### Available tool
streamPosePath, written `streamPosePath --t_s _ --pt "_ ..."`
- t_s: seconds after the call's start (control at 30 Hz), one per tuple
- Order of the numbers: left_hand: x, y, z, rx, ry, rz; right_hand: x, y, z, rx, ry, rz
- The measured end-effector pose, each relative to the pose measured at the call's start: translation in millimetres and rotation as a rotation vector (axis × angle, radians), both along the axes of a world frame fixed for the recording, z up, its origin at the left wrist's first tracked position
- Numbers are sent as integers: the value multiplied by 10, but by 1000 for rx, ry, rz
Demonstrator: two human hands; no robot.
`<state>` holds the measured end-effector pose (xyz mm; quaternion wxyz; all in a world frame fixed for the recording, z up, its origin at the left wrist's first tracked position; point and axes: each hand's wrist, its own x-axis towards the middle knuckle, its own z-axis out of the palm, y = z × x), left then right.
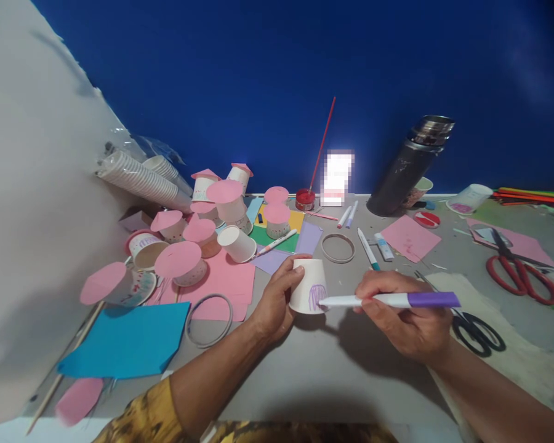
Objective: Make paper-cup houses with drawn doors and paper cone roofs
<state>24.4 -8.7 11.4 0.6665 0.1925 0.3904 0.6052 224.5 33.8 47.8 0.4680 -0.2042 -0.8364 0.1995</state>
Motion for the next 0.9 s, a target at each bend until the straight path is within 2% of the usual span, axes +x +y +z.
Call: streamPosePath --t_s 0.17,0.33,0.73,0.9 --pt "-6 10 16 -2 -11 20 2 1 7 7 2 -35" --pt "-19 13 16 -35 -15 30 -6 -6 31 -81 1 133" --pt "-20 31 -14 -32 6 17 -35 -8 34 -59 -29 119" --pt "-9 19 -8 -11 29 35 -35 -11 43 -50 -48 156"
